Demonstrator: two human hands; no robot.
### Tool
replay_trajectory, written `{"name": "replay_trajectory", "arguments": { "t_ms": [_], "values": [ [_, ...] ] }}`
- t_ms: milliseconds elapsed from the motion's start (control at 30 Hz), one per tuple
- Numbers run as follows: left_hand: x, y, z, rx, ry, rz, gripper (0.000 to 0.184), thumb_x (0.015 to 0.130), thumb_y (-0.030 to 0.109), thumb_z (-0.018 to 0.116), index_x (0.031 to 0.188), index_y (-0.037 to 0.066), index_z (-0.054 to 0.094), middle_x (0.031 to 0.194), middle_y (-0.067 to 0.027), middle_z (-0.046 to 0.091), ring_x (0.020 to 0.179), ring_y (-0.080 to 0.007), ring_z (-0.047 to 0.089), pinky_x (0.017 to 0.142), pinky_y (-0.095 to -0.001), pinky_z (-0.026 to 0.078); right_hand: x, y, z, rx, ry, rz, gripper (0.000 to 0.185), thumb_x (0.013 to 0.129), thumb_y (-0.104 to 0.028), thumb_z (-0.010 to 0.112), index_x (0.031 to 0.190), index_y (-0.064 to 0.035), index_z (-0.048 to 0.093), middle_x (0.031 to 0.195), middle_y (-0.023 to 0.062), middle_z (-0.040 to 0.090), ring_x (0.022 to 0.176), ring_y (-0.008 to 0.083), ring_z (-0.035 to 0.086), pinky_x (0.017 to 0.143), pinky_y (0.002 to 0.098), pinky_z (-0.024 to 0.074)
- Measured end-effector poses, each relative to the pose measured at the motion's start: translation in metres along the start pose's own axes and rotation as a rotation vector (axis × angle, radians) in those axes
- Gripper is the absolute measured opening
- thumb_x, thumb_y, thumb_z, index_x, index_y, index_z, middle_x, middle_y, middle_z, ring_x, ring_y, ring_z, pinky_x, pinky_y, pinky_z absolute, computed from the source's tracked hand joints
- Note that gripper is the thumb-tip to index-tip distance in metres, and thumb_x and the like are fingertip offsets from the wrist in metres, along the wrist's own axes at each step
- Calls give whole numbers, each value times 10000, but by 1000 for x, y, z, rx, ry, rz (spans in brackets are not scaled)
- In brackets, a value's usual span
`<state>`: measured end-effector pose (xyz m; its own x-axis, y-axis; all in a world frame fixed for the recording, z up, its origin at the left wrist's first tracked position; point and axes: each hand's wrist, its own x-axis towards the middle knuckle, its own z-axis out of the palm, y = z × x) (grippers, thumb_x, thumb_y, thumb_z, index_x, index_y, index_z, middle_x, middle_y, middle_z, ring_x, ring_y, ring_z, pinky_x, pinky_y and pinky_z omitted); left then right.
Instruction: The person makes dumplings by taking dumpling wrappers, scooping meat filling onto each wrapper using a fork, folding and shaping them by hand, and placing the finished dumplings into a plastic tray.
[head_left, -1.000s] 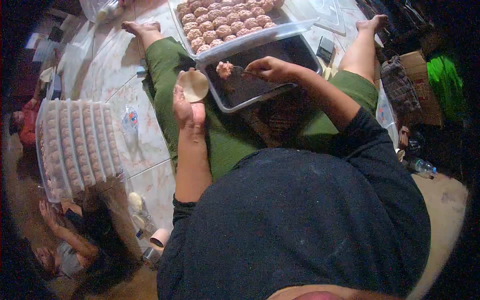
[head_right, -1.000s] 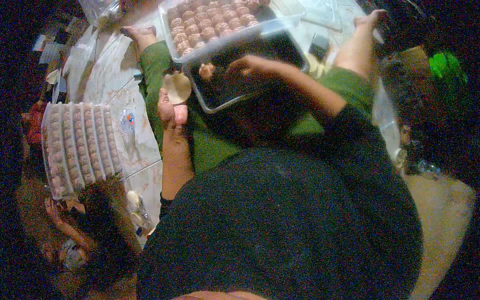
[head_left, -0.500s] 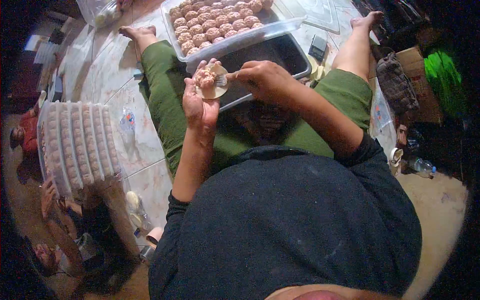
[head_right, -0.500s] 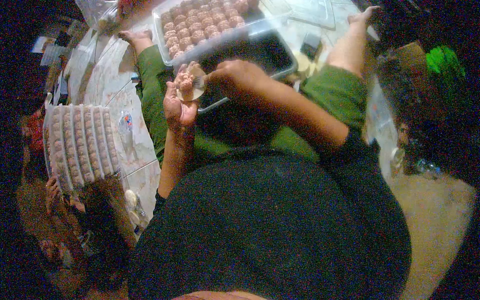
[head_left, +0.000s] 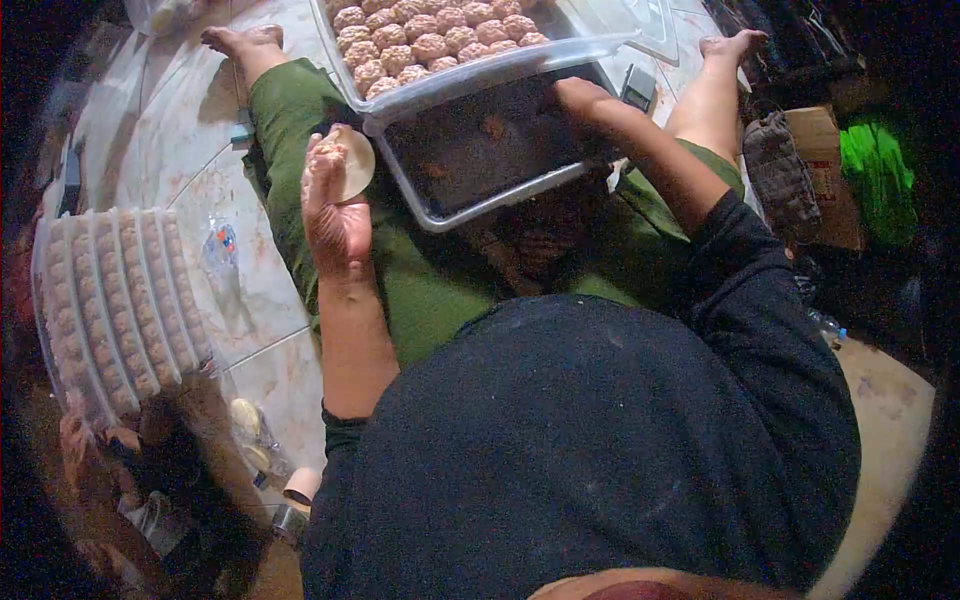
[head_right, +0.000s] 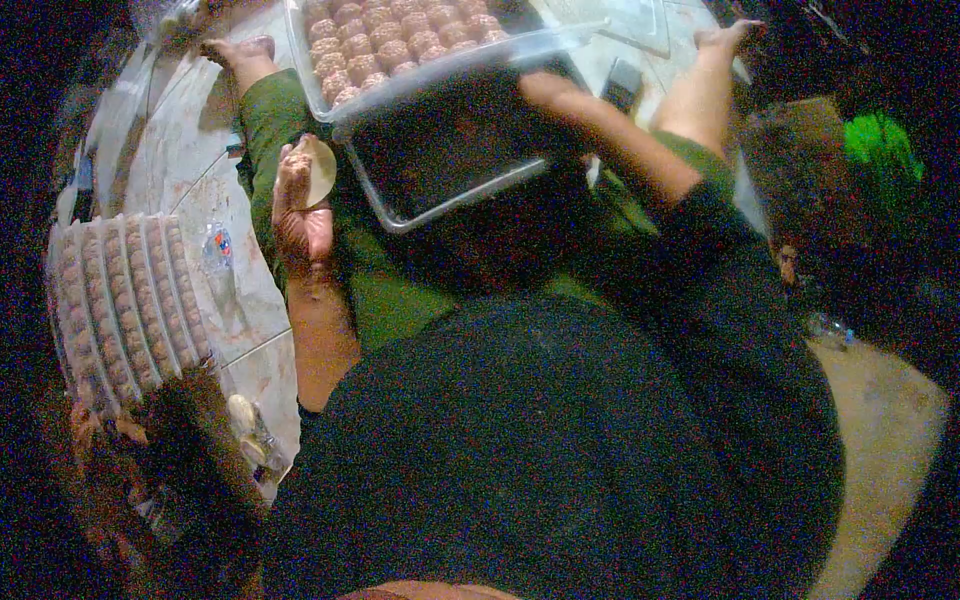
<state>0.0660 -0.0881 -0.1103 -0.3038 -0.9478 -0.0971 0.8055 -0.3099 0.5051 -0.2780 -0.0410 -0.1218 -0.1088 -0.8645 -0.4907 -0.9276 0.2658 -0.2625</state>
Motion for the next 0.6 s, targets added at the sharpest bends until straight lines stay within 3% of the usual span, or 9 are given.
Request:
{"name": "replay_trajectory", "arguments": {
  "t_ms": [100, 167, 400, 500, 600],
  "values": [
    [4, 3, -2, 61, 7, 39, 479, 812, 24, 575, 1241, -21, 367, 1164, -148, 517, 1089, -231, 498, 982, -350, 371, 30, 19, 31, 4, 137, -194, 255, 797, -154, 516, 1000, -23, 599, 1031, 187, 594, 959, 317, 577, 817, 385, 440],
    [7, 1, -1, 199, 54, 63, 482, 810, 40, 586, 1236, -22, 370, 1165, -145, 518, 1094, -231, 495, 986, -346, 366, 37, 16, 34, -14, 39, -245, 270, 818, -168, 497, 1031, -23, 578, 1038, 194, 587, 968, 304, 571, 831, 380, 434],
    [11, 3, -10, 117, -3, 91, 497, 793, 57, 601, 1231, -29, 380, 1139, -115, 541, 1067, -197, 511, 974, -331, 372, 44, -41, 51, -151, -162, -203, 309, 867, -219, 448, 1080, -21, 555, 1048, 163, 586, 957, 272, 559, 857, 361, 422],
    [10, 4, -8, 74, 59, 99, 499, 780, 88, 618, 1209, -39, 397, 1136, -134, 539, 1082, -211, 505, 986, -348, 365, 45, -65, 57, -138, -193, -276, 297, 864, -212, 468, 1072, -23, 563, 1019, 146, 596, 926, 256, 563, 838, 357, 431],
    [11, 10, -11, -140, -21, -19, 371, 786, 83, 611, 1100, -71, 490, 1162, -169, 522, 1113, -282, 485, 993, -373, 368, 47, -82, 58, -107, -216, -329, 284, 861, -205, 487, 1063, -25, 572, 991, 130, 607, 896, 239, 568, 820, 352, 440]
  ]
}}
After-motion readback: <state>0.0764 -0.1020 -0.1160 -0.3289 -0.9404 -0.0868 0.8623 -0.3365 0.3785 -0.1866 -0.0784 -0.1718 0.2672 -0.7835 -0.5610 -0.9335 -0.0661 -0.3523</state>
